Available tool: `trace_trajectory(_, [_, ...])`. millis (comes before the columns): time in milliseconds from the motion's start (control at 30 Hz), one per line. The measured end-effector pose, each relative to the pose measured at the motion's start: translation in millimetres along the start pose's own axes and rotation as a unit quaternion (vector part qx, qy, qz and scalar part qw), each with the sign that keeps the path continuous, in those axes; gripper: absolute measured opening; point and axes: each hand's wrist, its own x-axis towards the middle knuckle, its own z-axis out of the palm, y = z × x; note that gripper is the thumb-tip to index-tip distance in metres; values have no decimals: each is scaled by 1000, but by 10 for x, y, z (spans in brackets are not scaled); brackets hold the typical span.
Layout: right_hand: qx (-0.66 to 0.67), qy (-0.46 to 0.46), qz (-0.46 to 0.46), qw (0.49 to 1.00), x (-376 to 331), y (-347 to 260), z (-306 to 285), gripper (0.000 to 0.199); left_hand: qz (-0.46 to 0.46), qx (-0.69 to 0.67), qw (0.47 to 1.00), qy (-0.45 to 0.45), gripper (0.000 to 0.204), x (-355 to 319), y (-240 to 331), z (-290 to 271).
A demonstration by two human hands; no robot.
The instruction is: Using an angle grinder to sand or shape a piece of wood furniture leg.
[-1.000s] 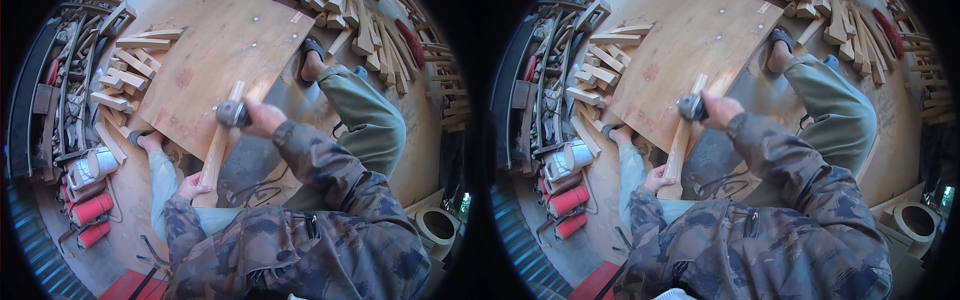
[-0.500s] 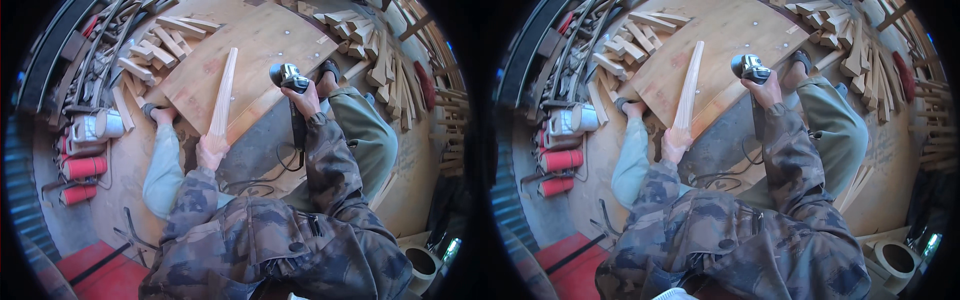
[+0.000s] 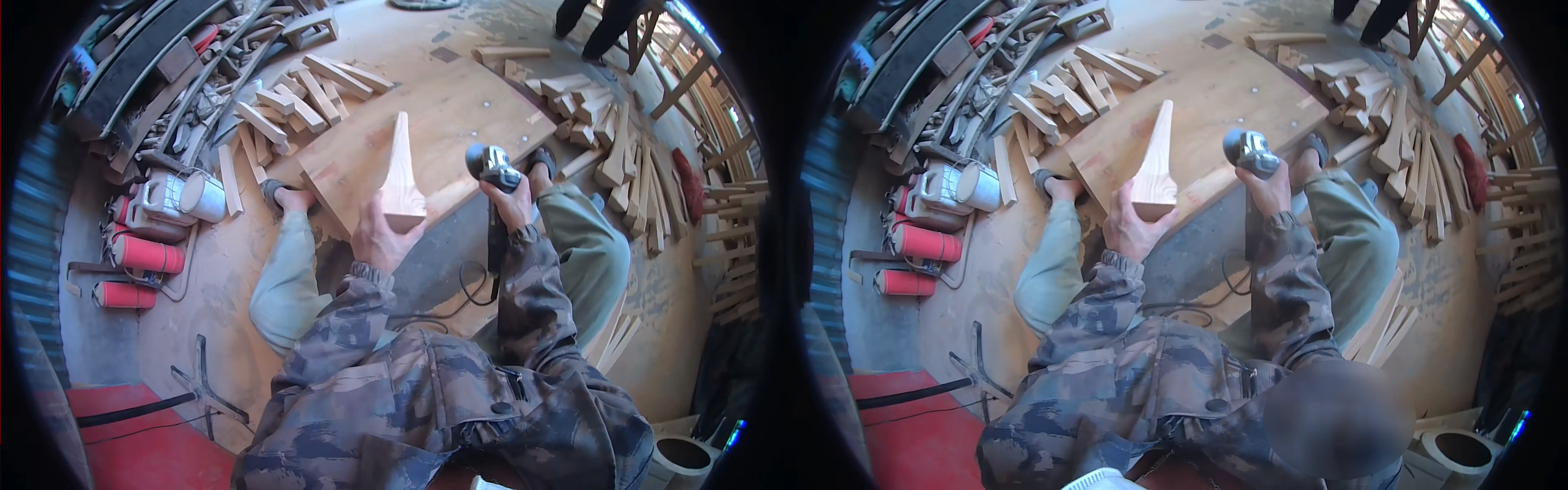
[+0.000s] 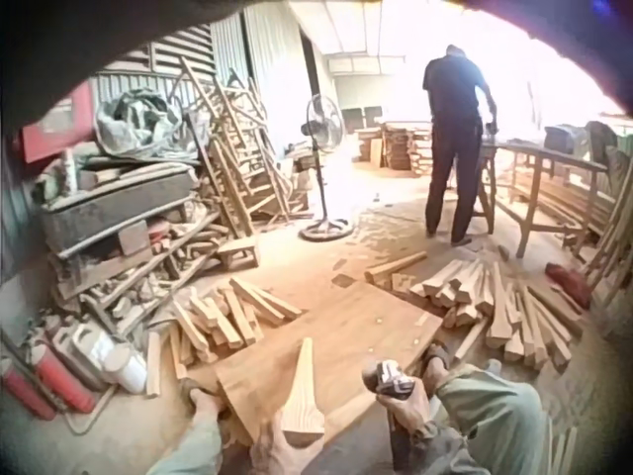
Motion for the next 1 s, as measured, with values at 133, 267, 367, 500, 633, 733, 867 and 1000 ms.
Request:
trace_trajectory(133, [-4,13,42,999,-57,-38,-90,69,-1,5,1000,-2,79,248,182,-16])
trace_trajectory(267, [-16,0,68,998,61,170,-96,75,2,27,999,-38,81,289,275,-16])
trace_trajectory(367, [-19,-3,73,997,-11,17,-63,77,0,27,999,-43,82,265,249,-11])
trace_trajectory(500, [-7,-38,68,997,30,161,9,78,12,18,999,-33,90,151,159,-18])
trace_trajectory(633, [-7,-31,61,998,-8,202,115,79,15,47,991,-126,105,-247,-541,-26])
trace_trajectory(733, [-39,-30,55,997,-64,23,87,78,-43,70,981,-175,112,-529,-1280,78])
trace_trajectory(867, [-87,-58,65,992,-107,-6,180,78,-189,15,968,-165,126,-594,-1721,281])
trace_trajectory(1000, [-90,-74,44,992,-157,19,249,77,-404,-24,904,-138,114,-406,-1800,369])
